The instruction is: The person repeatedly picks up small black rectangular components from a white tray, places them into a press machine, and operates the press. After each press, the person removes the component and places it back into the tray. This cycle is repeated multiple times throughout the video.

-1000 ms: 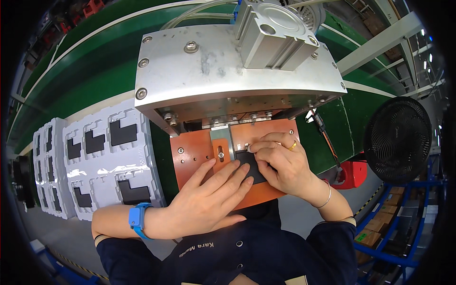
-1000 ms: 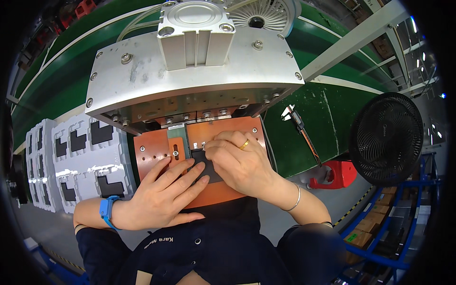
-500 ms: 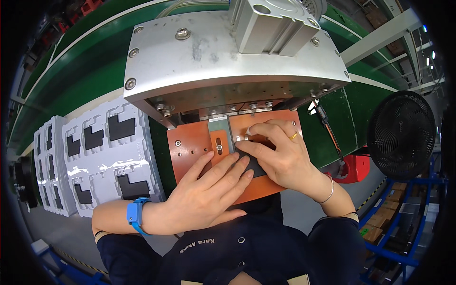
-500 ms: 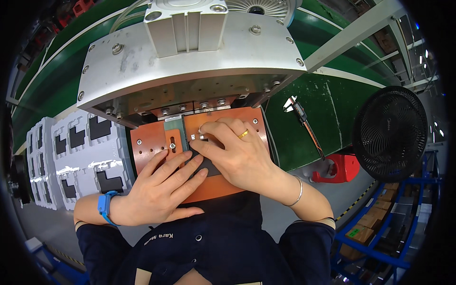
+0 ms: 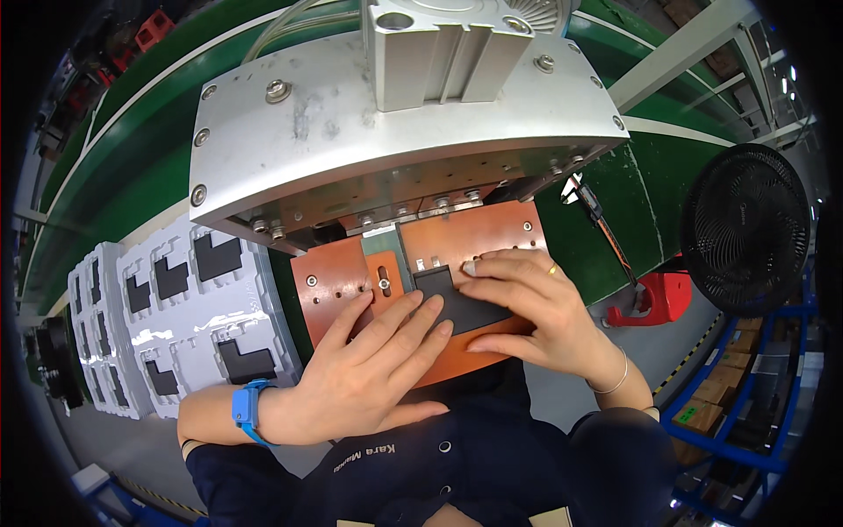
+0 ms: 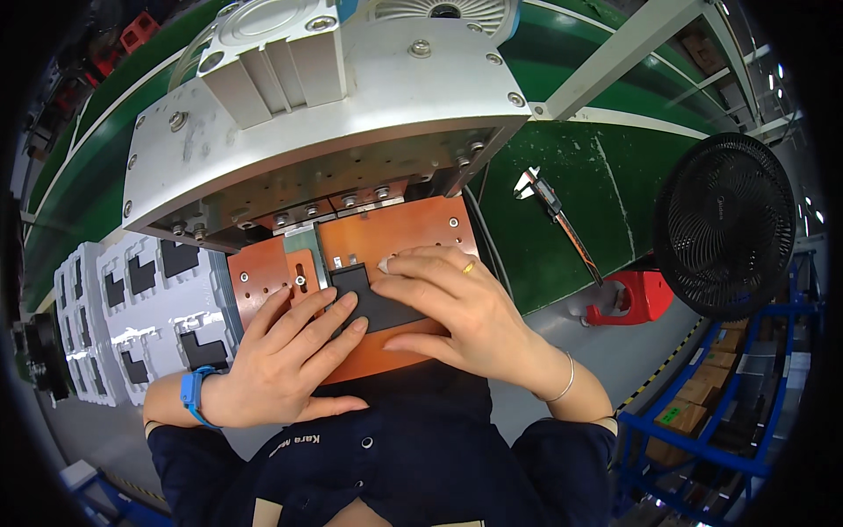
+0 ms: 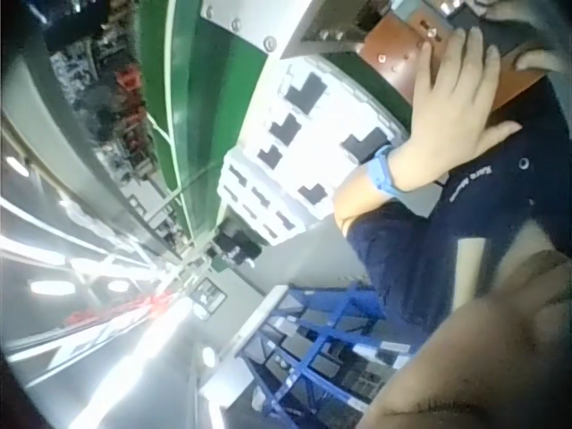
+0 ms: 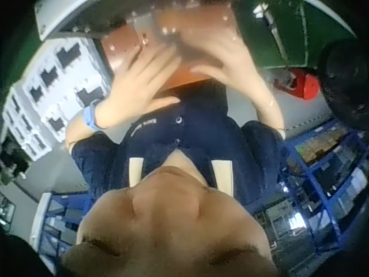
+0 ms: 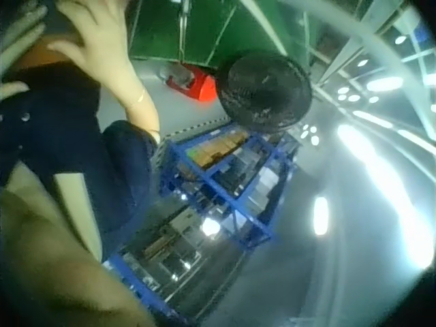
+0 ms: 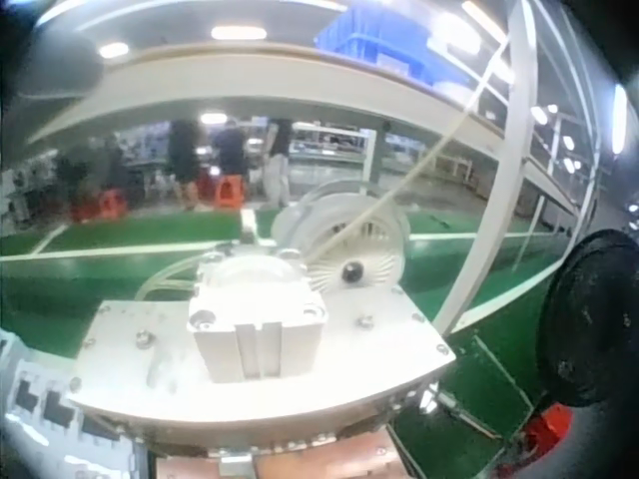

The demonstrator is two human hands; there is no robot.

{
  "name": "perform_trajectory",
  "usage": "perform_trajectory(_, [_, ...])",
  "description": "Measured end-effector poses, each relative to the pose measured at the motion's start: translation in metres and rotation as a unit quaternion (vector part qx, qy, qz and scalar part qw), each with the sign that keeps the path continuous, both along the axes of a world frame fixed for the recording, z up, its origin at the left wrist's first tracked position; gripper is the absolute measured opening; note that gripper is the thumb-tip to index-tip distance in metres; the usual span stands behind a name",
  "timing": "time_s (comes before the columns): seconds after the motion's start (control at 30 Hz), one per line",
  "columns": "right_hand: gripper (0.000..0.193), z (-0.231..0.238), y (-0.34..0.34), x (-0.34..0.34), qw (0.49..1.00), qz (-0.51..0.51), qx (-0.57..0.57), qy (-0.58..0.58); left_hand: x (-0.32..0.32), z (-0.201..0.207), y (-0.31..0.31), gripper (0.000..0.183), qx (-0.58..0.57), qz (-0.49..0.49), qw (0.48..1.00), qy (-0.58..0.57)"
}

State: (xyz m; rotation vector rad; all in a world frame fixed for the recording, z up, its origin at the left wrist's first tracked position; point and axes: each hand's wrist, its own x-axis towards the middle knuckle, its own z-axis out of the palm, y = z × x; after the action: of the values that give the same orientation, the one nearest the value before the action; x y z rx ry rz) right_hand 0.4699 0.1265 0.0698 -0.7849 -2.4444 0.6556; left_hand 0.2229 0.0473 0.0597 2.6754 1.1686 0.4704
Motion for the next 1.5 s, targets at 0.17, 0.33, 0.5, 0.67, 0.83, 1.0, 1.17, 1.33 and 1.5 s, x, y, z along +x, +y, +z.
perform_trajectory(0.17, [0.038,-0.010,0.012,0.000,0.999,0.016,0.051,0.006,-0.004,0.007,0.007,0.086,-0.051,-0.006,0.998,-0.029])
perform_trajectory(0.33, [0.031,-0.011,0.039,-0.012,0.997,0.022,0.064,0.041,-0.013,0.012,0.026,0.085,-0.077,0.015,0.996,-0.030])
perform_trajectory(0.5, [0.029,-0.013,0.048,-0.016,0.997,0.030,0.050,0.047,-0.016,0.006,0.032,0.089,-0.079,0.018,0.996,-0.021])
perform_trajectory(0.67, [0.028,-0.012,0.048,-0.017,0.998,0.030,0.024,0.050,-0.014,0.004,0.033,0.089,-0.082,0.025,0.996,-0.022])
perform_trajectory(0.83, [0.027,-0.009,0.050,-0.015,0.998,0.049,0.007,0.045,-0.014,0.003,0.030,0.088,-0.082,0.025,0.996,-0.012])
perform_trajectory(1.0, [0.025,-0.006,0.049,-0.017,0.998,0.042,-0.012,0.036,-0.014,0.002,0.031,0.088,-0.099,0.026,0.995,-0.014])
perform_trajectory(1.17, [0.023,-0.004,0.048,-0.018,0.999,0.037,-0.016,0.031,-0.014,0.001,0.029,0.087,-0.101,0.028,0.994,-0.013])
perform_trajectory(1.33, [0.021,-0.005,0.047,-0.017,0.999,0.034,-0.016,0.026,-0.014,0.001,0.029,0.086,-0.100,0.031,0.994,-0.015])
perform_trajectory(1.5, [0.021,-0.006,0.046,-0.017,0.999,0.029,-0.013,0.022,-0.014,0.003,0.030,0.085,-0.101,0.029,0.994,-0.009])
